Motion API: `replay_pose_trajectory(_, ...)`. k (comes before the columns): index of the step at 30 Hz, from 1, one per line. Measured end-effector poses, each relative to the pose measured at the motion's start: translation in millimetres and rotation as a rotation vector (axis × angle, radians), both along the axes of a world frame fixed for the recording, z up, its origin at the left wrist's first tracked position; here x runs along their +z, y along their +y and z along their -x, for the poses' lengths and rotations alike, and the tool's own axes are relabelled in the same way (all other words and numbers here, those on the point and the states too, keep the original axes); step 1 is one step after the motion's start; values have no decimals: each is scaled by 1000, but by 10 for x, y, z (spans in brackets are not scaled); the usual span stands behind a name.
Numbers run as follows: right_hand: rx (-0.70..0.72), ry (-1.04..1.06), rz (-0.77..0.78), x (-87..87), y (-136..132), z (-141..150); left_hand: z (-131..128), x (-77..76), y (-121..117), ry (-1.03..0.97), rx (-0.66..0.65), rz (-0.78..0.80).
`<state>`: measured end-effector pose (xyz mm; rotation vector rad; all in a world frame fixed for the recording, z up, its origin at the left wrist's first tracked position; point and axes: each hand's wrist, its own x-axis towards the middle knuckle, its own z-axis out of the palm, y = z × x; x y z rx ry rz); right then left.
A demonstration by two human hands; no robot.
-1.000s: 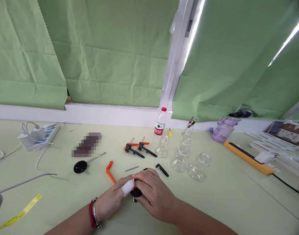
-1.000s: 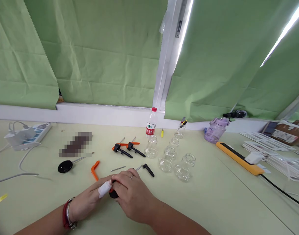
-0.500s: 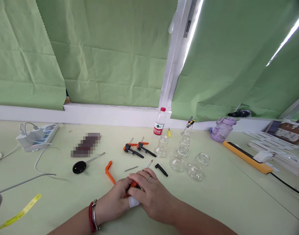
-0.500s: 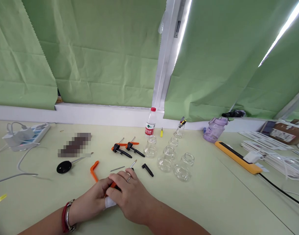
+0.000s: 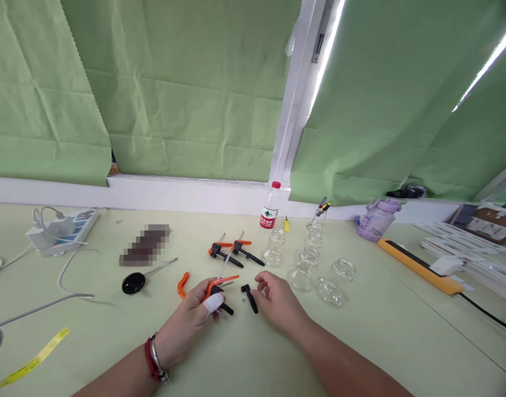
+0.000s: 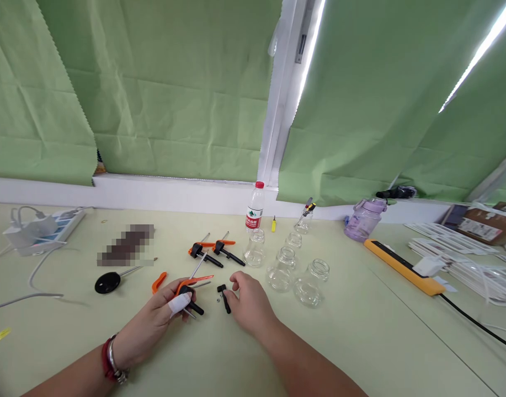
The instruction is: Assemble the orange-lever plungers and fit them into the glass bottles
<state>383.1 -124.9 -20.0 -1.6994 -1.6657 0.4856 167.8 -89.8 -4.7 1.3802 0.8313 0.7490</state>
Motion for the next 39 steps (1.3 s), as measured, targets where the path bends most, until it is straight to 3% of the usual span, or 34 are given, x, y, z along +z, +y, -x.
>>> replay_pose_trajectory(7, -28, -128, 68, -148, 91, 35, -12, -33, 22, -76, 44, 67)
replay_pose_trajectory(14, -21, -242, 28, -124, 135, -1, -21, -45, 31, -152, 49, 116)
replay_pose_trajectory(24, 272, -140, -164, 89, -62, 111, -19, -44, 59, -322, 148, 129)
replay_pose_trajectory(33, 335, -154, -220, 110, -83, 147, -22, -2, 36, -326, 111, 120)
replay_pose_trajectory(39, 390, -72, -154, 111, -112, 165, -19, 6, 13, -314, 60, 116)
